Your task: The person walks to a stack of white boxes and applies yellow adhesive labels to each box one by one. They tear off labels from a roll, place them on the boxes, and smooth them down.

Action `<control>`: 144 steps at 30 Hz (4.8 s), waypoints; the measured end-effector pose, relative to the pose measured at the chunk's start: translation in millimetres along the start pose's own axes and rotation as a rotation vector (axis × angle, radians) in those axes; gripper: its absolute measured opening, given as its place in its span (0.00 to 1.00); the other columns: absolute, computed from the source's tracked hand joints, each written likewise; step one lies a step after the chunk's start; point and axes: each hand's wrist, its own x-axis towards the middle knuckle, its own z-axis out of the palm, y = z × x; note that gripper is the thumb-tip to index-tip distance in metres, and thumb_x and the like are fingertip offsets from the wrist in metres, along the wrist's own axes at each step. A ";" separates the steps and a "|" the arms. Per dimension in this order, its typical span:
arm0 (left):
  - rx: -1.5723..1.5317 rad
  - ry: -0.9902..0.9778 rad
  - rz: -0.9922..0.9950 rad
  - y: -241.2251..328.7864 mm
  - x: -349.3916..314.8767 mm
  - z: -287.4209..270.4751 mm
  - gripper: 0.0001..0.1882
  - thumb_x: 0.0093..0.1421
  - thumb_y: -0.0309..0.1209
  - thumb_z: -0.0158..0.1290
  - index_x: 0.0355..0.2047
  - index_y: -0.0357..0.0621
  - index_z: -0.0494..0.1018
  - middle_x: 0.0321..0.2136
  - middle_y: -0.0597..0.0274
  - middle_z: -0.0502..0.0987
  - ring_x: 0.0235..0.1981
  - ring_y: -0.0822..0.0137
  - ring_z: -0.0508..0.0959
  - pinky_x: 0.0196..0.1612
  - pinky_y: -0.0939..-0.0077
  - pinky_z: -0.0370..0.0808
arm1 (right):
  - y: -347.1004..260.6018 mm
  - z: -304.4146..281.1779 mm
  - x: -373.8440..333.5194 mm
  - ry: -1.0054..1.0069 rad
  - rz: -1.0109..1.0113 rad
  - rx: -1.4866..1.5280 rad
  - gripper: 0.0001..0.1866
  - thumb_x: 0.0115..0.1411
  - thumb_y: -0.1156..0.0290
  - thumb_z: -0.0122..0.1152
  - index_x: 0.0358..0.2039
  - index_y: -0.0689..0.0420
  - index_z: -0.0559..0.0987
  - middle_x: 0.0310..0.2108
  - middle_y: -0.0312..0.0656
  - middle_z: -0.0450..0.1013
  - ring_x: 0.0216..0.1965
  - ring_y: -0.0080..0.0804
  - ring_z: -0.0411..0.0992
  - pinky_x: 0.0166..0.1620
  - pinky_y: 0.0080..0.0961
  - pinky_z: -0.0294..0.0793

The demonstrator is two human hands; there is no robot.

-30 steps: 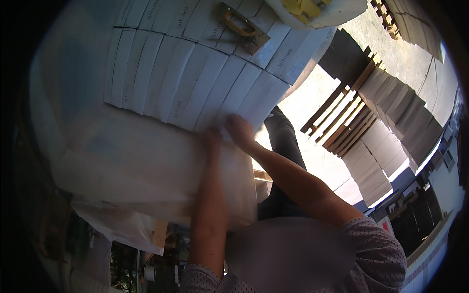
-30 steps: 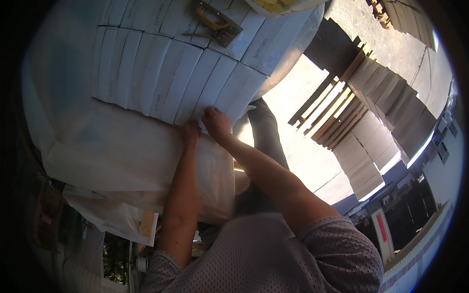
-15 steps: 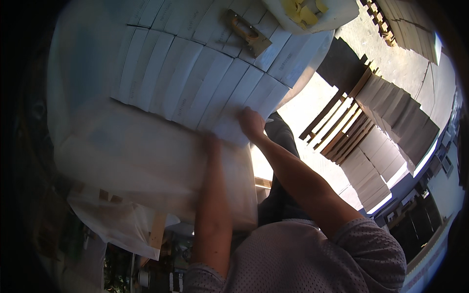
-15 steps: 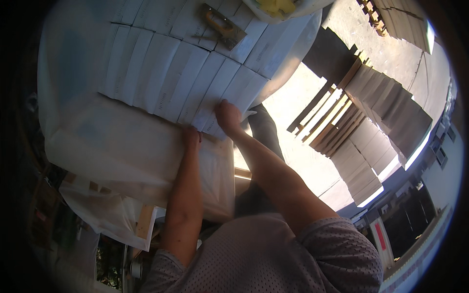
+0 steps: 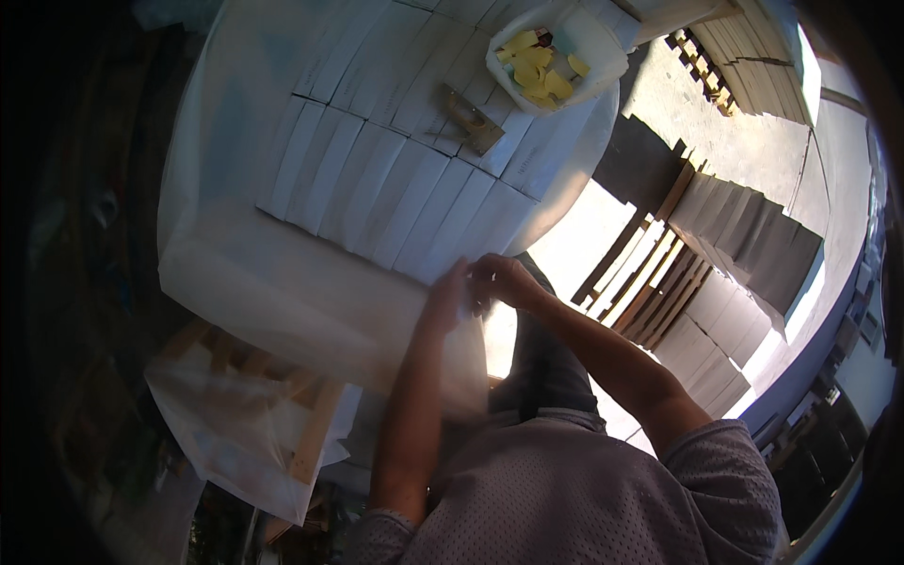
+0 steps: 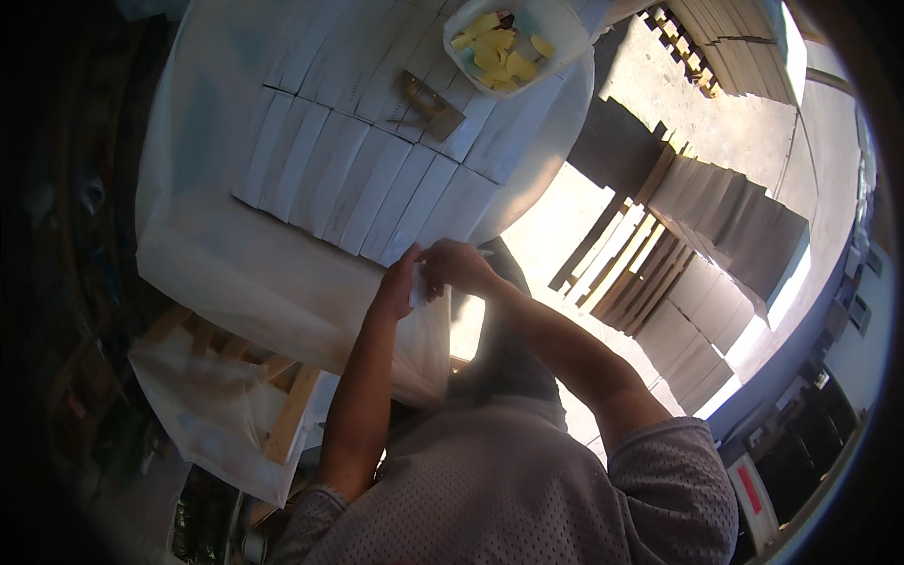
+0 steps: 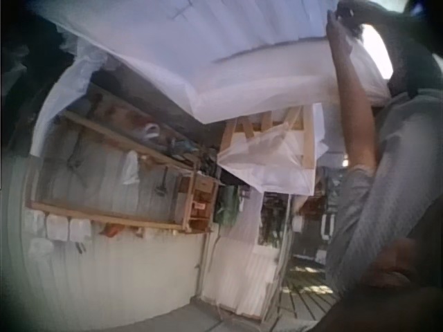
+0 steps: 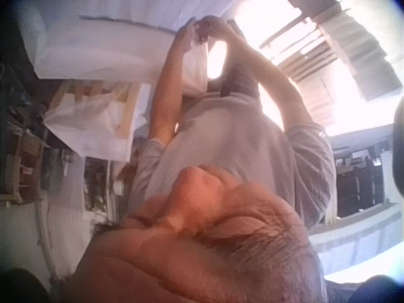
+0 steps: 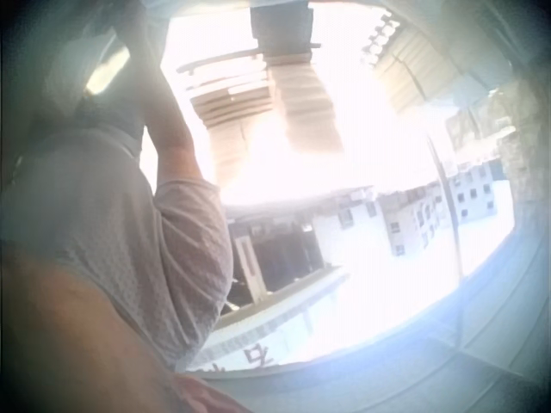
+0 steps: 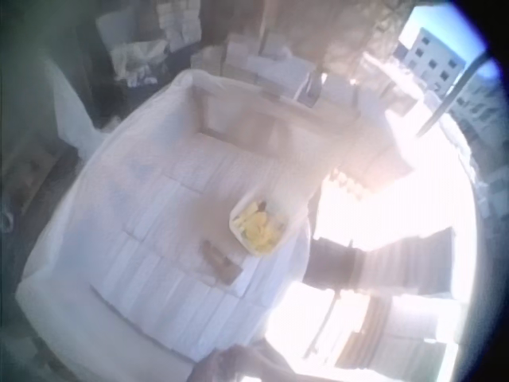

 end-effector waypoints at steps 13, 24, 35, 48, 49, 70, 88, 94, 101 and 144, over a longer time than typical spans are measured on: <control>-0.015 -0.043 -0.004 -0.6 -19.6 6.7 0.27 0.71 0.54 0.32 0.46 0.45 0.70 0.31 0.54 0.78 0.23 0.59 0.78 0.18 0.71 0.71 | -13.7 -7.6 -37.2 0.026 -0.062 0.111 0.13 0.59 0.67 0.62 0.43 0.57 0.82 0.32 0.40 0.77 0.32 0.31 0.77 0.38 0.28 0.76; -0.054 -0.227 -0.037 13.8 -40.8 15.5 0.28 0.71 0.52 0.33 0.47 0.42 0.71 0.32 0.53 0.79 0.24 0.62 0.77 0.19 0.74 0.67 | 2.6 -7.4 -34.0 0.258 -0.190 -0.043 0.12 0.61 0.66 0.58 0.40 0.60 0.82 0.31 0.42 0.78 0.32 0.29 0.76 0.37 0.27 0.75; 0.218 0.046 0.139 31.7 -57.0 28.4 0.14 0.67 0.40 0.50 0.39 0.41 0.73 0.27 0.61 0.77 0.21 0.75 0.70 0.18 0.80 0.60 | -23.2 -19.6 -34.4 0.137 -0.031 0.180 0.12 0.63 0.69 0.54 0.39 0.63 0.81 0.32 0.40 0.79 0.31 0.26 0.76 0.35 0.23 0.74; 0.301 -0.081 0.298 43.6 -61.8 20.0 0.11 0.65 0.37 0.52 0.38 0.42 0.72 0.24 0.63 0.74 0.18 0.77 0.68 0.17 0.83 0.58 | -15.8 -28.9 -28.5 -0.088 -0.117 0.443 0.21 0.64 0.59 0.54 0.42 0.66 0.80 0.34 0.41 0.78 0.34 0.27 0.74 0.36 0.23 0.72; 0.305 -0.072 0.301 43.6 -61.2 20.0 0.11 0.65 0.37 0.53 0.38 0.42 0.72 0.23 0.63 0.74 0.18 0.77 0.68 0.17 0.83 0.58 | -15.0 -28.9 -27.8 -0.100 -0.150 0.451 0.21 0.63 0.59 0.55 0.42 0.66 0.80 0.34 0.42 0.78 0.34 0.26 0.74 0.36 0.23 0.72; 0.873 0.247 0.553 36.7 -62.7 37.8 0.14 0.63 0.36 0.56 0.31 0.36 0.71 0.19 0.62 0.68 0.23 0.72 0.62 0.27 0.73 0.66 | -34.8 -7.2 -28.8 0.243 -0.022 -0.092 0.13 0.58 0.66 0.64 0.34 0.65 0.82 0.26 0.44 0.79 0.28 0.28 0.77 0.34 0.27 0.77; 0.306 0.266 0.155 37.9 -56.2 28.7 0.11 0.62 0.38 0.56 0.37 0.44 0.75 0.28 0.67 0.75 0.24 0.78 0.72 0.21 0.80 0.68 | -32.8 1.3 -35.4 0.394 -0.209 -0.012 0.11 0.59 0.68 0.62 0.36 0.63 0.81 0.33 0.45 0.79 0.34 0.32 0.79 0.38 0.27 0.77; 0.730 0.241 0.447 29.1 -48.6 27.5 0.10 0.66 0.37 0.52 0.36 0.44 0.75 0.24 0.69 0.74 0.24 0.79 0.71 0.22 0.80 0.67 | -36.6 -4.3 -28.6 0.318 0.032 0.052 0.12 0.58 0.67 0.61 0.38 0.62 0.82 0.29 0.44 0.79 0.30 0.32 0.77 0.38 0.27 0.75; 0.362 0.133 0.375 36.0 -49.7 32.0 0.11 0.67 0.35 0.50 0.40 0.40 0.76 0.23 0.70 0.73 0.21 0.82 0.68 0.19 0.84 0.63 | -29.9 -20.5 -25.0 0.238 0.047 0.196 0.10 0.60 0.70 0.58 0.36 0.63 0.82 0.29 0.43 0.79 0.30 0.27 0.77 0.36 0.25 0.76; 0.747 0.620 0.613 103.6 80.7 74.4 0.15 0.67 0.37 0.46 0.42 0.40 0.76 0.28 0.54 0.80 0.31 0.58 0.82 0.38 0.65 0.77 | 28.7 -57.8 54.8 0.697 0.003 0.054 0.14 0.61 0.65 0.60 0.41 0.62 0.81 0.35 0.48 0.81 0.37 0.37 0.80 0.43 0.32 0.76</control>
